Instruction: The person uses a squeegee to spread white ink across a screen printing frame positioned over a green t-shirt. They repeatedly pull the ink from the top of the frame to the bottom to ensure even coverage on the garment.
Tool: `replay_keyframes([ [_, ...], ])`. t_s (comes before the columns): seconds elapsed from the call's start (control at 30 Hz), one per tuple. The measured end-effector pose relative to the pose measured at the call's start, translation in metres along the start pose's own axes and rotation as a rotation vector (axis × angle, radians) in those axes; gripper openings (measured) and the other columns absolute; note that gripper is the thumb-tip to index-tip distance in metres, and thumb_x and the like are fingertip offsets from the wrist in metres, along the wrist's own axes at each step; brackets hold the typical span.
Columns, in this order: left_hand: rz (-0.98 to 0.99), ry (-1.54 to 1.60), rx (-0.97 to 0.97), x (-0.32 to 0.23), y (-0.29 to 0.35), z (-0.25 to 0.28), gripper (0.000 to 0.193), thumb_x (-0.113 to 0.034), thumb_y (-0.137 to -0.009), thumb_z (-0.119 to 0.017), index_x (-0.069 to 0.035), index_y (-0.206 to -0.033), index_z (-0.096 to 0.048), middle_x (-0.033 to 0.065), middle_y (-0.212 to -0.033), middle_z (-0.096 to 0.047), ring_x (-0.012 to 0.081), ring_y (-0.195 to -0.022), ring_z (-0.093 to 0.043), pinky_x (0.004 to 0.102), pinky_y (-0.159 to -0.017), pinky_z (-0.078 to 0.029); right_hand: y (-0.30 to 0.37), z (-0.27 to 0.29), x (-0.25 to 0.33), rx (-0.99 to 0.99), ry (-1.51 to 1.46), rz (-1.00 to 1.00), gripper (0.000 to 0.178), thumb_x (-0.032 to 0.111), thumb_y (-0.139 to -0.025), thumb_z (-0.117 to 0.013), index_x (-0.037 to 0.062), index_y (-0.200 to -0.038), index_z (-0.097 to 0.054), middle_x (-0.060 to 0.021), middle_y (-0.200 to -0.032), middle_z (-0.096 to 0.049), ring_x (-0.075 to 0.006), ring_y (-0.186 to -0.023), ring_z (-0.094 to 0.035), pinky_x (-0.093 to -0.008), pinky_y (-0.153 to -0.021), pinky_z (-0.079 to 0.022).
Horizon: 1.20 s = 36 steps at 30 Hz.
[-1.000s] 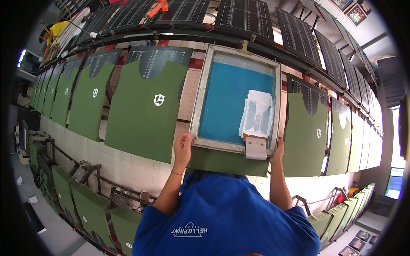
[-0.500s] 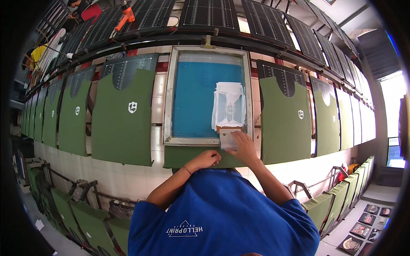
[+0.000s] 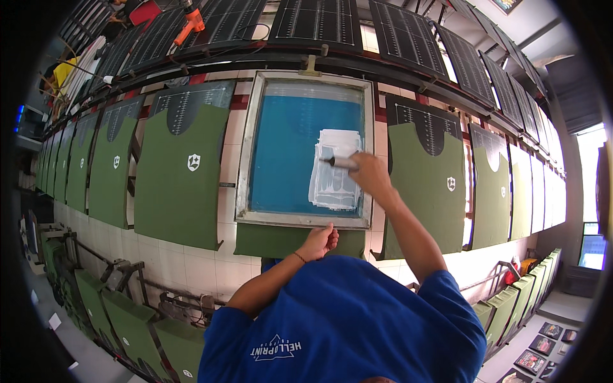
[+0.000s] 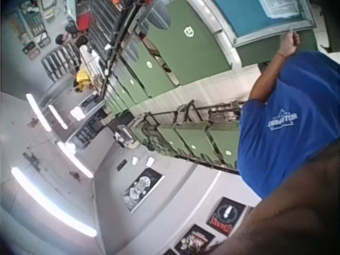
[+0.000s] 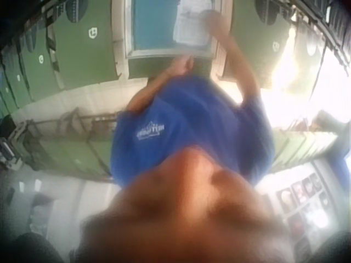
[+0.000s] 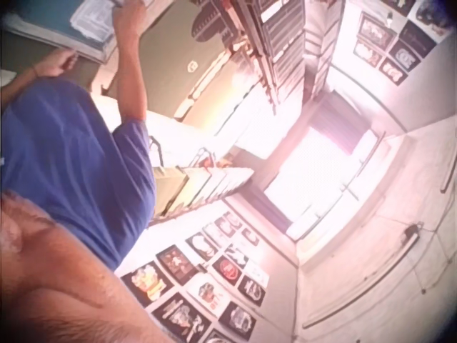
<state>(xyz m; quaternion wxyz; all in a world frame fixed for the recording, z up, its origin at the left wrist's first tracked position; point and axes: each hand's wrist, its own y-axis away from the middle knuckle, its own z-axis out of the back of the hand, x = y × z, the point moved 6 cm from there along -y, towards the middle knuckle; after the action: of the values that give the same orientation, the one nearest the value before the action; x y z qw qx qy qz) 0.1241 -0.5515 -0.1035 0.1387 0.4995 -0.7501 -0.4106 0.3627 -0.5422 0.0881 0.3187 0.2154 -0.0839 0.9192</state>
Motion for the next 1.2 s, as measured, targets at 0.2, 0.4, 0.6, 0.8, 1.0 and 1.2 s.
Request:
replay_keyframes([
  [0.2, -0.015, -0.025, -0.020, 0.002, 0.003, -0.005, 0.033, -0.035, -0.104, -0.058, -0.004, -0.092, -0.061, 0.0051, -0.083, -0.062, 0.0145, -0.070, -0.058, 0.0284, -0.062, -0.051, -0.067, -0.006, -0.034, -0.072, 0.091, 0.051, 0.027, 0.007, -0.072, -0.073, 0.0051, -0.098, -0.071, -0.0170, -0.095, -0.068, -0.0379, -0.094, -0.065, -0.0454, -0.084, -0.052],
  [0.4, -0.033, -0.049, -0.027, 0.000, 0.004, -0.002, 0.032, -0.035, -0.104, -0.057, -0.005, -0.093, -0.062, 0.0057, -0.085, -0.065, 0.0136, -0.070, -0.059, 0.0267, -0.062, -0.052, -0.036, -0.024, -0.024, -0.038, 0.093, 0.043, 0.029, 0.005, -0.070, -0.075, 0.0055, -0.099, -0.071, -0.0154, -0.096, -0.068, -0.0363, -0.094, -0.066, -0.0448, -0.084, -0.052],
  [0.6, -0.036, -0.054, -0.012, -0.003, 0.005, -0.007, 0.033, -0.036, -0.104, -0.057, -0.005, -0.095, -0.061, 0.0064, -0.087, -0.067, 0.0143, -0.072, -0.061, 0.0295, -0.063, -0.053, 0.056, -0.036, 0.012, 0.005, 0.025, 0.009, 0.035, 0.005, -0.068, -0.076, 0.0040, -0.103, -0.070, -0.0142, -0.101, -0.068, -0.0341, -0.099, -0.064, -0.0432, -0.086, -0.052],
  [0.8, 0.026, -0.772, -0.042, -0.026, 0.049, -0.015, 0.036, -0.036, -0.099, -0.064, -0.002, -0.105, -0.057, 0.0114, -0.092, -0.065, 0.0221, -0.080, -0.062, 0.0385, -0.073, -0.053, 0.115, -0.051, 0.024, 0.022, -0.023, -0.015, 0.040, 0.004, -0.069, -0.074, 0.0049, -0.109, -0.068, -0.0106, -0.111, -0.064, -0.0305, -0.109, -0.059, -0.0414, -0.090, -0.052],
  [1.0, -1.279, -1.839, -0.402, -0.090, 0.134, -0.098, 0.040, -0.014, -0.086, -0.068, 0.002, -0.118, -0.053, 0.0220, -0.117, -0.054, 0.0397, -0.109, -0.054, 0.0443, -0.095, -0.046, 0.130, -0.057, 0.034, -0.154, 0.010, 0.019, 0.040, -0.002, -0.067, -0.069, 0.0036, -0.107, -0.068, -0.0117, -0.106, -0.064, -0.0315, -0.106, -0.060, -0.0407, -0.090, -0.052],
  [1.2, -1.511, -1.832, -0.143, -0.155, 0.050, -0.116, 0.025, 0.000, -0.082, -0.056, 0.001, -0.108, -0.057, 0.0172, -0.108, -0.056, 0.0381, -0.102, -0.053, 0.0445, -0.092, -0.044, 0.057, -0.052, 0.005, -0.238, 0.030, 0.032, 0.032, -0.007, -0.067, -0.064, 0.0019, -0.097, -0.070, -0.0144, -0.101, -0.067, -0.0339, -0.102, -0.062, -0.0422, -0.088, -0.052],
])
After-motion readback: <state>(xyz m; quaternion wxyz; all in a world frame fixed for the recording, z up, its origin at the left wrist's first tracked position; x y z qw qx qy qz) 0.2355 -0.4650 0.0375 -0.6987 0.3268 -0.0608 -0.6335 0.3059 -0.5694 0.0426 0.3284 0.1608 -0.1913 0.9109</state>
